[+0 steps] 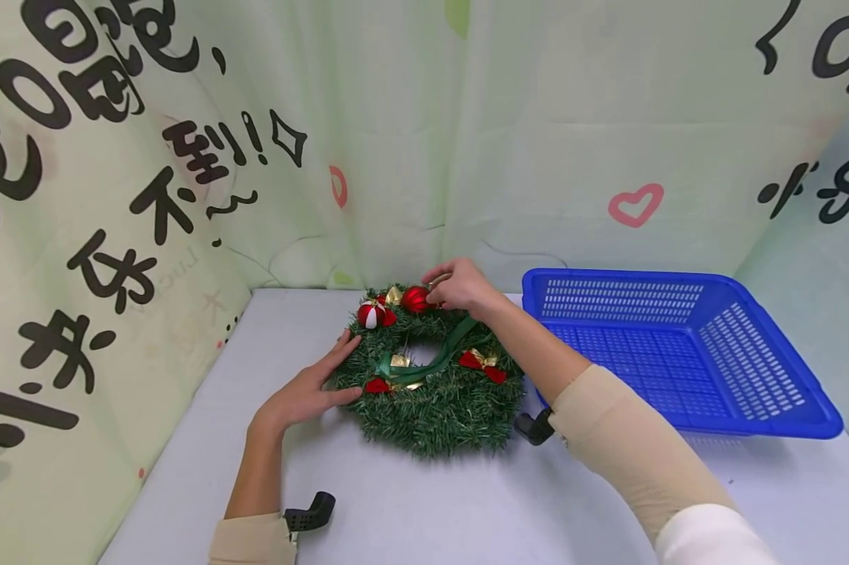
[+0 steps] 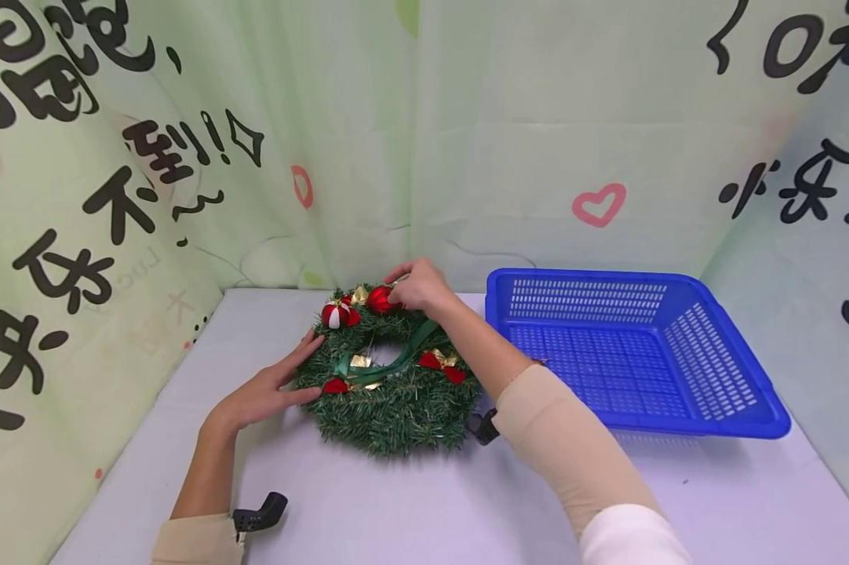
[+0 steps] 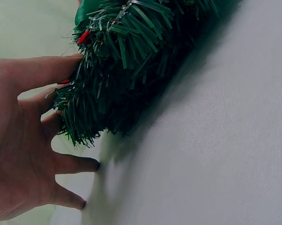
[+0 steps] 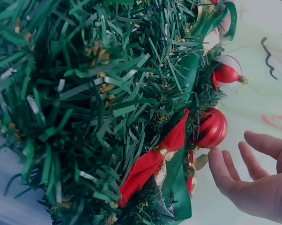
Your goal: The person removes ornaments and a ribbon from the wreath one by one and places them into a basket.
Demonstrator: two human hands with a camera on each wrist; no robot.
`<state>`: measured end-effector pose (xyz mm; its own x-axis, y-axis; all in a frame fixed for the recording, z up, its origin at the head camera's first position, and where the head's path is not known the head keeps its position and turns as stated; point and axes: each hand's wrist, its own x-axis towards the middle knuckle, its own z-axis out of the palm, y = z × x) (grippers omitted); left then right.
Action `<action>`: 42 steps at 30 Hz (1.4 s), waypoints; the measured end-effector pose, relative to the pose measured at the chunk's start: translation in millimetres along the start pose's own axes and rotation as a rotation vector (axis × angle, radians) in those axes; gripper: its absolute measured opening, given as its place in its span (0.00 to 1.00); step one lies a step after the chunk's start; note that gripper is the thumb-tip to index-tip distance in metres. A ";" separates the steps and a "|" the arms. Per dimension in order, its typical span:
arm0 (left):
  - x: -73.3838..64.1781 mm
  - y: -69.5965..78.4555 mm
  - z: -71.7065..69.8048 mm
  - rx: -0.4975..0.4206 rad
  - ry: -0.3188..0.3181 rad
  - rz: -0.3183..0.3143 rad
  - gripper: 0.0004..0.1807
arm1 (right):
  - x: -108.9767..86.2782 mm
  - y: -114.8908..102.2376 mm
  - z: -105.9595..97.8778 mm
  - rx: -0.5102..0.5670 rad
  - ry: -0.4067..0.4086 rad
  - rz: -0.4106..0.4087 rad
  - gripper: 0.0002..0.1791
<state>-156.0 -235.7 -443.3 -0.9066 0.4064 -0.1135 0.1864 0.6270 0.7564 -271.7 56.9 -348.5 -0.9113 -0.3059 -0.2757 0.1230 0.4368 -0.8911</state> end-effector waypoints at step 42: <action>0.9 -2.8 -1.6 -0.001 0.003 -0.008 0.48 | 35.2 8.3 9.7 -0.189 -0.102 -0.013 0.32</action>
<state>-158.0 -238.1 -444.5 -0.9091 0.3997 -0.1177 0.1787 0.6293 0.7563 -299.0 41.5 -369.1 -0.8665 -0.3924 -0.3086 0.0272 0.5801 -0.8141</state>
